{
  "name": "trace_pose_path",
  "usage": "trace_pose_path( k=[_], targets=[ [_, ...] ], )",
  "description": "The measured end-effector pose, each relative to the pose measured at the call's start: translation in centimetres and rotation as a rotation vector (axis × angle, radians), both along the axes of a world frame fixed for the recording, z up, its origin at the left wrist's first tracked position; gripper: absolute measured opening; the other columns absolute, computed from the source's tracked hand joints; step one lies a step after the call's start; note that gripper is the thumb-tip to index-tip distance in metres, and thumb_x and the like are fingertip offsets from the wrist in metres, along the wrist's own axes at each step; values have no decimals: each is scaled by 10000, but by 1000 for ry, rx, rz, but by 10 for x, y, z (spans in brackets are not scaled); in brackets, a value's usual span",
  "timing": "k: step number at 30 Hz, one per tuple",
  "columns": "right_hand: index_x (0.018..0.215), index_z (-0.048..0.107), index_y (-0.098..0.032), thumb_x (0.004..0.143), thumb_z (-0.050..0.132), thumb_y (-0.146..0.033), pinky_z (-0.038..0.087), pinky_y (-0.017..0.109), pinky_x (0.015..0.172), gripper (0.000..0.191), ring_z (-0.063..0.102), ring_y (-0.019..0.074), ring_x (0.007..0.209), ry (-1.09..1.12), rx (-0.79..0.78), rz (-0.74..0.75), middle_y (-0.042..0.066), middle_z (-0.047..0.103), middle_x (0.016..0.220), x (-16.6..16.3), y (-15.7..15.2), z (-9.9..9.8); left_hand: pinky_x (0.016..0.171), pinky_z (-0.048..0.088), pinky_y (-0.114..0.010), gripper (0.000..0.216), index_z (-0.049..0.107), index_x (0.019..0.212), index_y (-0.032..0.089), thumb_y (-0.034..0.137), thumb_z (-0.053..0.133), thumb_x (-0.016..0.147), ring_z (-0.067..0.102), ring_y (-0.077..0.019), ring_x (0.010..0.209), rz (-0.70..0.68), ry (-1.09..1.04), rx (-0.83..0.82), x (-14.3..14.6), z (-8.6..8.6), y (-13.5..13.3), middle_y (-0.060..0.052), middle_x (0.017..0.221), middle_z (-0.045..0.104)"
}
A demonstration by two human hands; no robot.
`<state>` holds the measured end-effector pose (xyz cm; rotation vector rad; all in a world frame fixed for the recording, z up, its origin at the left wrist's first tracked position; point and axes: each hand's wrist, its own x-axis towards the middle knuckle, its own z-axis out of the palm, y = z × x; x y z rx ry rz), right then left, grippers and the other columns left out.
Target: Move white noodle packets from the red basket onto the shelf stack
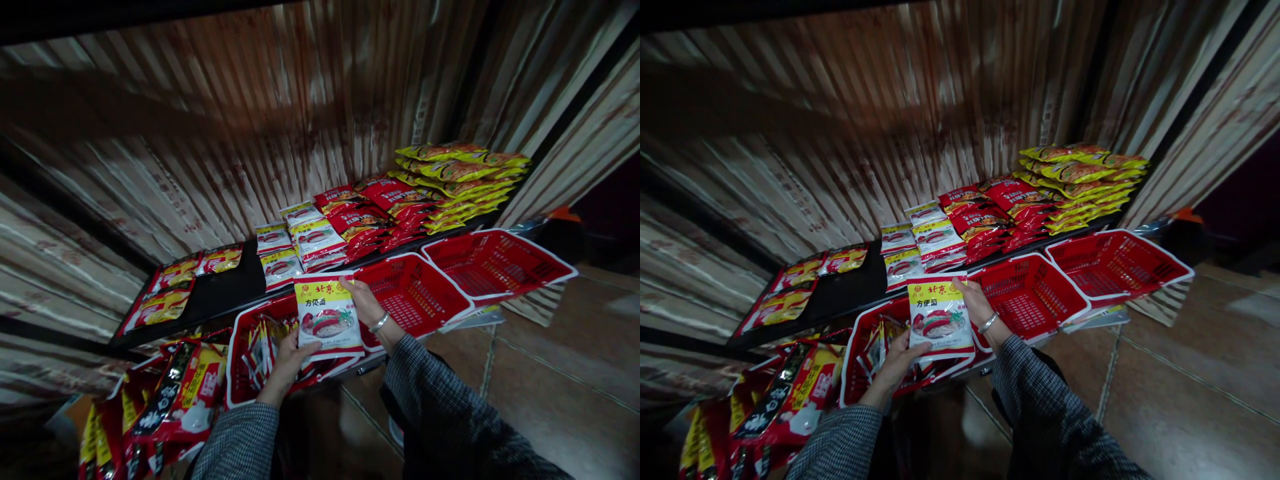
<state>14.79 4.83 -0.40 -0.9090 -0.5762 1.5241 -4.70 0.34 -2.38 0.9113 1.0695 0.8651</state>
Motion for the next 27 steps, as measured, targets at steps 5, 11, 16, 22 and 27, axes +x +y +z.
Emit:
trace_pose_path(
  k=[5, 11, 16, 22, 27],
  targets=[
    [735, 648, -174, 701, 722, -450, 574, 370, 704, 289, 716, 278, 834, 22, -21, -21, 85, 743, 728, 4, 0, -3, 865, 512, -409, 570, 694, 957, 133, 235, 885, 429, 688, -279, 860, -23, 9, -17, -1, 0, -4, -101, 882, 743],
    [686, 660, -168, 636, 756, -470, 556, 373, 720, 321, 711, 267, 775, -56, 12, 41, 85, 739, 727, 14, 1, -6, 825, 524, -380, 496, 699, 906, 138, 244, 874, 454, 693, -253, 803, -49, -9, -10, -2, 3, -8, -86, 854, 745],
    [790, 689, -183, 662, 711, -505, 536, 384, 736, 347, 689, 248, 776, -503, 154, -115, 67, 741, 805, 32, 6, -13, 774, 526, -342, 503, 691, 922, 149, 232, 864, 456, 688, -219, 764, -64, -7, -47, -4, 2, -14, -69, 864, 749],
    [1074, 671, -160, 862, 540, -347, 421, 461, 987, 312, 595, 287, 1075, -1381, 463, -284, 143, 685, 1109, 30, -4, -4, 742, 516, -321, 489, 684, 928, 153, 228, 852, 474, 680, -211, 743, -136, 62, -34, -3, -5, -21, -49, 826, 745],
    [1139, 646, -175, 899, 510, -370, 473, 368, 914, 338, 622, 248, 1047, -1473, 537, -31, 113, 698, 1097, 7, -13, -1, 774, 505, -328, 502, 679, 932, 142, 240, 851, 471, 675, -223, 788, -209, 95, -37, -1, -16, -24, -44, 841, 739]
  ],
)
